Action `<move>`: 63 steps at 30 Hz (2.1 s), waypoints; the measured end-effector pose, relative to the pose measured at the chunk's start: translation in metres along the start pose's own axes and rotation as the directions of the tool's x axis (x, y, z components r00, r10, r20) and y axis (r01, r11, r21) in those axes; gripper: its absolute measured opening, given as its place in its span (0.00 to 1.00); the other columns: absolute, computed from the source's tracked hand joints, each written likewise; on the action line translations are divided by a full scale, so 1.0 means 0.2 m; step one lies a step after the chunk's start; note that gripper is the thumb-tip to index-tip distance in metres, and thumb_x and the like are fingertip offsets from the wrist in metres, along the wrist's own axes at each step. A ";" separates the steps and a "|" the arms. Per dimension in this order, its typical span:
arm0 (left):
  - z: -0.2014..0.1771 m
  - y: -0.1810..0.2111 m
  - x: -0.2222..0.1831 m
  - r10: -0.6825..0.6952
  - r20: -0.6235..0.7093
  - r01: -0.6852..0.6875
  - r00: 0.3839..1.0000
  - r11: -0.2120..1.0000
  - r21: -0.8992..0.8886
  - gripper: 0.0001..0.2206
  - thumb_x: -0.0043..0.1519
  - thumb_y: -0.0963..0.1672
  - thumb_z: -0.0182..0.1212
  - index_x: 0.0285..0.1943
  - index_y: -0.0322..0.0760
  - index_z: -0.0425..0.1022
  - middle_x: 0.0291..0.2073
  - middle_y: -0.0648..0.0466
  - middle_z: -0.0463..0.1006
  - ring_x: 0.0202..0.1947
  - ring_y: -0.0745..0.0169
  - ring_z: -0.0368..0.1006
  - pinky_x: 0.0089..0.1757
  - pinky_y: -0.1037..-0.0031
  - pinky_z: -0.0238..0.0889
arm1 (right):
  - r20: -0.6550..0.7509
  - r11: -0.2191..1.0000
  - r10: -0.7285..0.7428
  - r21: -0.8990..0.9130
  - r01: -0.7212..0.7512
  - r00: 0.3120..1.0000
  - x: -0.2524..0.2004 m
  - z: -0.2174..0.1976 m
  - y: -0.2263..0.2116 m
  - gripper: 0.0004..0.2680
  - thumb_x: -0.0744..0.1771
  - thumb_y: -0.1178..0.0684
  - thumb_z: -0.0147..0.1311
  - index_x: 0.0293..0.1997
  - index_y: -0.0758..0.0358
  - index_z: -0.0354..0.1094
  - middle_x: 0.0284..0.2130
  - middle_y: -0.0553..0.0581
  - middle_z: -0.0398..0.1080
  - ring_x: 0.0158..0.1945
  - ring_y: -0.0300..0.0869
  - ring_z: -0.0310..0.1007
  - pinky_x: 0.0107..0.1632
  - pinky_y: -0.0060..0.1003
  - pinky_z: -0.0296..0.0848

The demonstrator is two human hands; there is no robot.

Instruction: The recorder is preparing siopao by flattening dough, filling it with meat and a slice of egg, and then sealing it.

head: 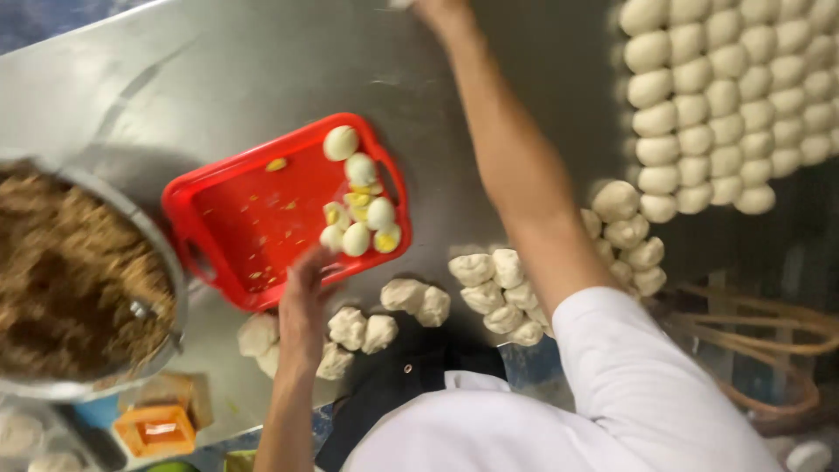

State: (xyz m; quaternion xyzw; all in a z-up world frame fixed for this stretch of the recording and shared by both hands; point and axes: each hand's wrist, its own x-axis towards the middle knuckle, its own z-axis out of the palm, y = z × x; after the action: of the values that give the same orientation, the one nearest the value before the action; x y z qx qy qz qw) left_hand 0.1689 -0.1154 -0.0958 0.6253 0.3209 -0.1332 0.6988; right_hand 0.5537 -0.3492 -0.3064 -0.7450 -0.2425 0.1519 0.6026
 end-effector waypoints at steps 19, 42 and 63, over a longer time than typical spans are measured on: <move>0.12 -0.05 -0.08 -0.253 0.416 0.456 0.874 0.723 -0.518 0.30 0.69 0.59 0.40 0.53 0.31 0.75 0.48 0.42 0.78 0.49 0.48 0.75 0.46 0.57 0.69 | -0.692 0.086 -0.085 -0.721 -0.687 0.716 -1.41 -0.79 -0.37 0.13 0.64 0.51 0.70 0.51 0.53 0.72 0.46 0.55 0.73 0.53 0.57 0.69 0.56 0.60 0.65; -1.32 0.24 -0.88 0.492 0.251 0.039 0.834 0.401 -0.915 0.40 0.67 0.65 0.33 0.86 0.52 0.37 0.80 0.48 0.44 0.81 0.50 0.41 0.71 0.50 0.40 | -0.048 0.998 -0.057 -0.002 0.057 0.997 -1.22 2.34 -2.27 0.18 0.73 0.47 0.52 0.71 0.59 0.54 0.69 0.64 0.55 0.71 0.45 0.57 0.72 0.39 0.58; -1.62 0.00 -0.62 0.314 0.207 0.037 0.926 0.473 -0.880 0.40 0.67 0.64 0.34 0.84 0.49 0.35 0.80 0.42 0.47 0.77 0.44 0.48 0.70 0.49 0.49 | 0.322 0.988 0.140 -0.108 -0.110 0.936 -1.00 2.31 -2.54 0.10 0.68 0.55 0.60 0.53 0.62 0.67 0.46 0.59 0.72 0.47 0.44 0.74 0.47 0.34 0.76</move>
State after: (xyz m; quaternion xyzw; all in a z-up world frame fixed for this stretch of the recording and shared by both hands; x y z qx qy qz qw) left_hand -0.0159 0.1680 -0.0244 0.1749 0.1646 0.0001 0.9707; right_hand 0.0566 0.0017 0.0692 -0.7491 -0.2982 0.3011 0.5092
